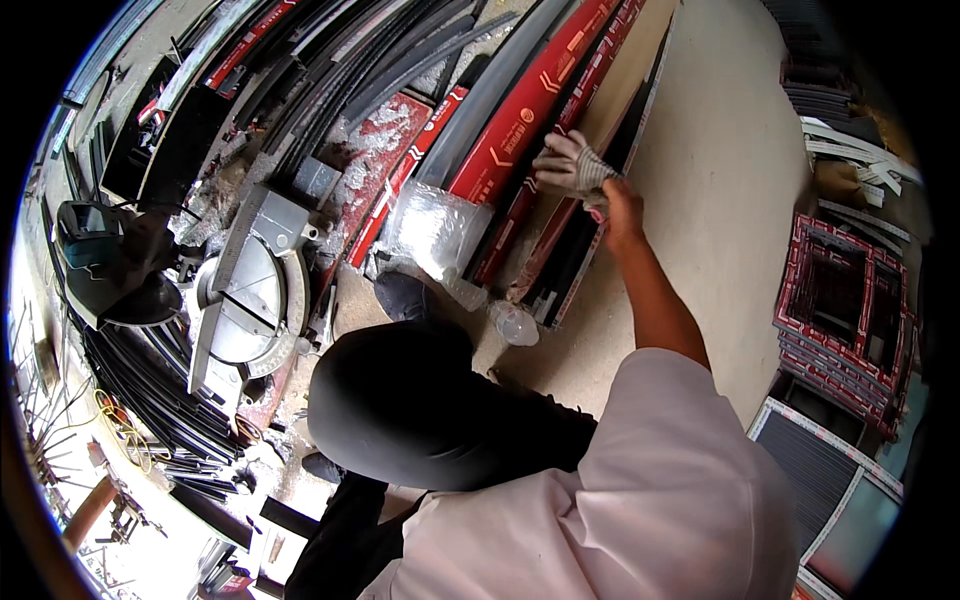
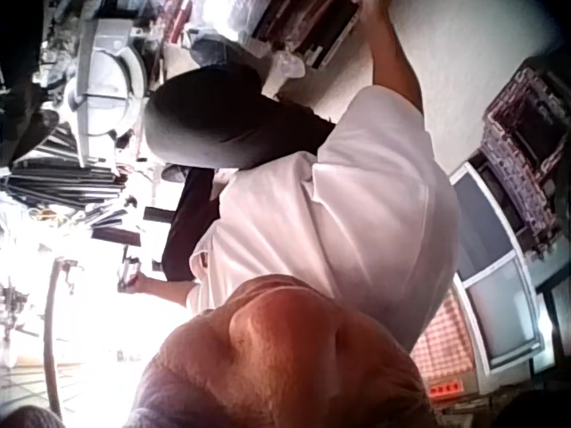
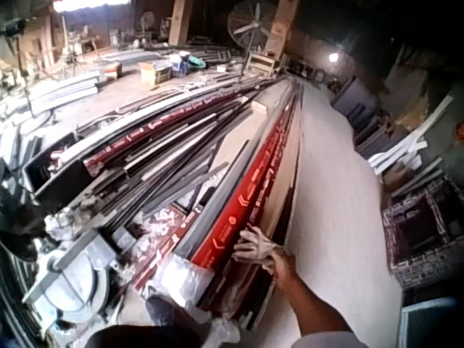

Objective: The person measures a long metal profile with a tape measure and marks it with a marker. They then place the profile on a miter saw, cut it, and stack the cut pieces. The person repeats this process for several profiles.

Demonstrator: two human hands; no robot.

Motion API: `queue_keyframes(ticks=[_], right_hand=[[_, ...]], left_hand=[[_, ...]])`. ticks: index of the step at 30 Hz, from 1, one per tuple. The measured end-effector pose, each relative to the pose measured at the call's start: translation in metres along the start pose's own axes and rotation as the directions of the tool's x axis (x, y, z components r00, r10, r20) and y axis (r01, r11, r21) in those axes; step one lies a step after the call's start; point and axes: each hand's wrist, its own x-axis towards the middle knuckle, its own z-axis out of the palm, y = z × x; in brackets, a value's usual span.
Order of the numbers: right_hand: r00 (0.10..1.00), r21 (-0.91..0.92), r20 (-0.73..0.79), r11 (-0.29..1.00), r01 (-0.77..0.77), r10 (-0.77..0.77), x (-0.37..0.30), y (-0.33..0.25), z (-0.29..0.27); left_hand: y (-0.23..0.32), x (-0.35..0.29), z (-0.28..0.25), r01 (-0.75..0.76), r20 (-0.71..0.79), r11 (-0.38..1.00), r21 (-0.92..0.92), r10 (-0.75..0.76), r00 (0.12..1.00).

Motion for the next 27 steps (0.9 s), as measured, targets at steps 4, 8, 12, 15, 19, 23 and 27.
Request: queue_keyframes(ticks=[4,8,12,15,19,23,27], right_hand=[[0.999,-0.098,0.033,0.995,0.03,-0.027,-0.009,-0.006,-0.003],[0.988,-0.2,0.128,0.974,0.108,-0.083,-0.02,0.024,0.001],[0.947,-0.528,0.226,0.846,-0.077,0.228,-0.062,0.031,0.058],[0.937,-0.799,0.349,0.514,0.312,-0.025,-0.046,0.096,0.05],[0.951,-0.886,0.292,0.401,0.232,0.096,-0.059,0.116,0.035],[0.956,-0.827,0.295,0.498,0.261,-0.011,-0.061,0.119,0.038],[0.99,-0.835,0.031,0.541,0.101,-0.137,-0.044,0.134,0.021]], left_hand=[[0.008,-0.007,0.0,0.138,-0.028,0.987,-0.086,-0.141,0.99],[0.006,0.0,0.014,0.219,-0.044,0.967,-0.128,-0.226,0.973],[0.012,-0.007,-0.012,-0.196,0.121,0.909,0.367,0.163,0.979],[0.0,-0.003,0.0,0.006,-0.024,0.993,0.118,-0.004,1.0],[0.006,-0.005,0.017,0.051,-0.021,0.996,0.069,-0.049,0.999],[0.009,-0.034,0.01,-0.056,0.06,0.998,-0.022,0.057,0.997],[-0.003,-0.036,0.033,-0.266,0.072,0.962,0.063,0.262,0.962]])
